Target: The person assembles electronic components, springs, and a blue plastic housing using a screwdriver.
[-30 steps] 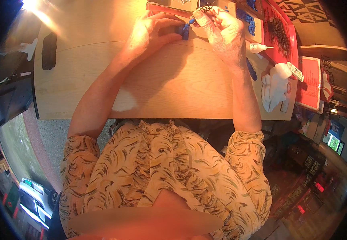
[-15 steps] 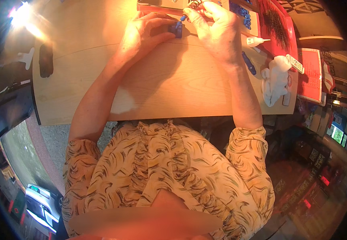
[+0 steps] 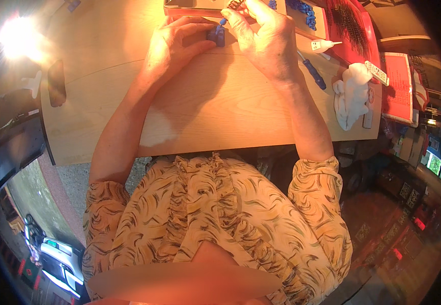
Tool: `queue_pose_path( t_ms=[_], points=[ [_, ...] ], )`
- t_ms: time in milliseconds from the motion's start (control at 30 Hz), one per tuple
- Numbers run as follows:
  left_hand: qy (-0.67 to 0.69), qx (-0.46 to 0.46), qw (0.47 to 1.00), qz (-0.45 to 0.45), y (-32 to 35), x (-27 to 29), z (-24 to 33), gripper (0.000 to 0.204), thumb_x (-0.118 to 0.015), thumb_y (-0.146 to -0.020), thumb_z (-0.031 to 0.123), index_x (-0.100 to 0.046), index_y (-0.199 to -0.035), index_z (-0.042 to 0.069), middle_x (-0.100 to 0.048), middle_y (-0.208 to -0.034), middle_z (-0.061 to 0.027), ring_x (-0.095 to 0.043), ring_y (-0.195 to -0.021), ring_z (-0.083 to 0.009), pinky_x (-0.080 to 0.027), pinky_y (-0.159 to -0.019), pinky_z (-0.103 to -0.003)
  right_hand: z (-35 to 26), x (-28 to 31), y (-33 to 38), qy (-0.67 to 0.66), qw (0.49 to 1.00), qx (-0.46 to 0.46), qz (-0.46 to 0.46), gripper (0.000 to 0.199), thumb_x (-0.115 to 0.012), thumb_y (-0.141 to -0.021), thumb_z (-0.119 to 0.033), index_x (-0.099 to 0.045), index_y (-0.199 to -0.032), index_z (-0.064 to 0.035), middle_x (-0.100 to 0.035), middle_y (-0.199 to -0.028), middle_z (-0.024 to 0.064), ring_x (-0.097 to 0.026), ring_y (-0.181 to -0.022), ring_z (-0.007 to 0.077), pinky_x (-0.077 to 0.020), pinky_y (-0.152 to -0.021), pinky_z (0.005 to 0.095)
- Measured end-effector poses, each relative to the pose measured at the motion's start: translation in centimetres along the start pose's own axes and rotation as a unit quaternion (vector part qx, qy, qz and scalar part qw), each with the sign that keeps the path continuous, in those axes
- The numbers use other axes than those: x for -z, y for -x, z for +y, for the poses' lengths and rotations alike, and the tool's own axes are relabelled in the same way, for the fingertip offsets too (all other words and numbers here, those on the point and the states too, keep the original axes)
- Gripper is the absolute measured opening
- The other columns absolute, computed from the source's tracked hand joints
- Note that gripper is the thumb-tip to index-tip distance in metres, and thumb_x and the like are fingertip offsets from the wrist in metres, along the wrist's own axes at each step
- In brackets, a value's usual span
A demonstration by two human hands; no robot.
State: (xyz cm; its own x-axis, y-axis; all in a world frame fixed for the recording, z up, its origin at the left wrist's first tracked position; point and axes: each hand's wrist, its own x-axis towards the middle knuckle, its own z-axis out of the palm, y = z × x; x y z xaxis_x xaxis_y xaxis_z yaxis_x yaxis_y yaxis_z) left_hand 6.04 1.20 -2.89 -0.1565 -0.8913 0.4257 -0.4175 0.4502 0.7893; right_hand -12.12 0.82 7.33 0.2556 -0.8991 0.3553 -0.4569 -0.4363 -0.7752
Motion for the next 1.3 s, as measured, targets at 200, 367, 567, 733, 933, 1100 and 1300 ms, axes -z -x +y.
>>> queue_pose_path(
  t_ms=[200, 367, 567, 733, 933, 1100, 1300],
  points=[
    [0.02, 0.05, 0.998, -0.041, 0.1, 0.3, 0.2, 0.038, -0.084, -0.081, 0.023, -0.074, -0.112, 0.003, -0.075, -0.11, -0.0027, -0.067, -0.099, -0.0177, -0.049, -0.096, -0.03, -0.4, 0.0, 0.1, -0.001, 1.0, -0.004, 0.003, 0.008, -0.066, -0.094, -0.001, -0.067, -0.099, 0.0052, -0.072, -0.087, 0.0121, -0.069, -0.081, 0.0156, -0.0542, -0.071, 0.0274],
    [0.091, 0.114, 0.987, -0.071, -0.2, 0.9, 1.9, 0.04, -0.08, -0.086, 0.014, -0.066, -0.12, -0.002, -0.074, -0.113, -0.0072, -0.07, -0.107, -0.0154, -0.05, -0.101, -0.027, -0.9, 0.1, 0.0, 0.042, 0.999, 0.022, 0.007, 0.008, -0.066, -0.094, -0.001, -0.066, -0.099, 0.005, -0.072, -0.087, 0.012, -0.069, -0.081, 0.0152, -0.0537, -0.071, 0.0278],
    [0.187, 0.08, 0.979, -0.029, 0.1, -0.1, 0.2, 0.043, -0.079, -0.087, 0.011, -0.061, -0.123, -0.003, -0.073, -0.113, -0.0097, -0.07, -0.107, -0.017, -0.052, -0.1, -0.027, -0.9, 0.1, -0.3, 0.047, 0.998, 0.045, 0.011, 0.007, -0.065, -0.095, -0.001, -0.066, -0.098, 0.0046, -0.071, -0.087, 0.0114, -0.068, -0.081, 0.0152, -0.0534, -0.071, 0.0277],
    [0.112, 0.116, 0.986, -0.046, -0.2, 0.5, 1.6, 0.039, -0.084, -0.08, 0.015, -0.073, -0.116, 0.006, -0.075, -0.114, -0.0086, -0.067, -0.107, -0.0198, -0.053, -0.097, -0.035, -0.6, -0.1, -0.2, 0.028, 0.999, 0.021, 0.005, 0.006, -0.064, -0.095, -0.001, -0.066, -0.097, 0.0042, -0.071, -0.086, 0.0107, -0.068, -0.081, 0.0149, -0.0537, -0.071, 0.0275],
    [0.073, 0.089, 0.992, -0.042, -0.2, 0.8, 1.7, 0.038, -0.084, -0.08, 0.016, -0.073, -0.115, 0.005, -0.075, -0.113, -0.0085, -0.067, -0.104, -0.0201, -0.053, -0.096, -0.035, -0.2, -0.2, -0.1, -0.012, 1.0, 0.007, 0.0, 0.006, -0.064, -0.095, 0.0, -0.065, -0.098, 0.0046, -0.07, -0.085, 0.0105, -0.069, -0.081, 0.0147, -0.0543, -0.071, 0.0277],
    [0.084, 0.102, 0.988, -0.082, -0.1, 0.9, 1.8, 0.043, -0.078, -0.088, 0.011, -0.061, -0.126, -0.001, -0.074, -0.111, -0.0075, -0.07, -0.107, -0.0145, -0.051, -0.099, -0.026, -0.6, 0.0, -0.3, 0.075, 0.993, 0.087, 0.02, 0.007, -0.064, -0.095, 0.0, -0.065, -0.1, 0.0054, -0.07, -0.086, 0.0111, -0.069, -0.082, 0.0158, -0.0547, -0.07, 0.0273],
    [0.103, 0.099, 0.989, -0.045, -0.1, 0.6, 1.5, 0.039, -0.083, -0.081, 0.018, -0.073, -0.116, 0.005, -0.075, -0.113, -0.0092, -0.068, -0.104, -0.0219, -0.053, -0.097, -0.035, -0.3, -0.1, -0.3, 0.067, 0.994, 0.082, 0.027, 0.007, -0.065, -0.095, 0.001, -0.065, -0.1, 0.0052, -0.07, -0.086, 0.0114, -0.07, -0.082, 0.0162, -0.055, -0.069, 0.0282]
  ],
)
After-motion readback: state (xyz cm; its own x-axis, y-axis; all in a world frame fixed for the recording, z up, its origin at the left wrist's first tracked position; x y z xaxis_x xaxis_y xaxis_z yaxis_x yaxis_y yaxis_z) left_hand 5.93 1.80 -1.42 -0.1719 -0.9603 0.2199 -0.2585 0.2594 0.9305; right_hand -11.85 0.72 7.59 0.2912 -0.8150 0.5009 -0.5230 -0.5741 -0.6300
